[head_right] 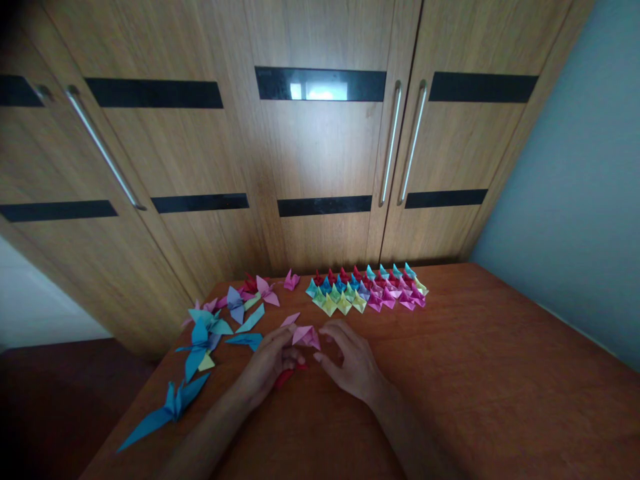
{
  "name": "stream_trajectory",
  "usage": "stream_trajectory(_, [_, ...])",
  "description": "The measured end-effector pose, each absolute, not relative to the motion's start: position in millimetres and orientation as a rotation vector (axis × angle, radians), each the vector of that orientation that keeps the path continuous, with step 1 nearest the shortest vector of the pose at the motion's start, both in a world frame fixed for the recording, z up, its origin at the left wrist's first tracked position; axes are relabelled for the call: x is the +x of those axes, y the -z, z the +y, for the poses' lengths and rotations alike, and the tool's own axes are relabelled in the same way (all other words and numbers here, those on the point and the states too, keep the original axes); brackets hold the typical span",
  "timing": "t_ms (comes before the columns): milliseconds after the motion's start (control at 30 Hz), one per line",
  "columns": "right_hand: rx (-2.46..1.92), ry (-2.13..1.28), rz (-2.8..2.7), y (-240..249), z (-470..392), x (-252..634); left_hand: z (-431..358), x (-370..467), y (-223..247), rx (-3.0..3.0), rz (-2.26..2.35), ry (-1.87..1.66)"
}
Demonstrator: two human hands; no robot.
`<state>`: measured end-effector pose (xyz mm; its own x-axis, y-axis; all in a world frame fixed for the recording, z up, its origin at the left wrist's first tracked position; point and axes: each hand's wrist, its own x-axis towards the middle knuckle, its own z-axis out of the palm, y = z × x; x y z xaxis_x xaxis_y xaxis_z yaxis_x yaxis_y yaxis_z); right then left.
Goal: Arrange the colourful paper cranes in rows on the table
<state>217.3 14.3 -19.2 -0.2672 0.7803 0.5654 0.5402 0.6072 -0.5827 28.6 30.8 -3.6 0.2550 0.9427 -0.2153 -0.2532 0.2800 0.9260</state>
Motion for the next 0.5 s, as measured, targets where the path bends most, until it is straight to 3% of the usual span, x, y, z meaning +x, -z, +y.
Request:
stream_trajectory(300, [-1.089,-0.200,-1.946,23,16,222,26,28,-3,1.004,0.917,-0.861])
stream_trajectory(500, [-1.509,0.089,-1.540,6,37,304,26,25,-5,1.020,0.940,-0.850])
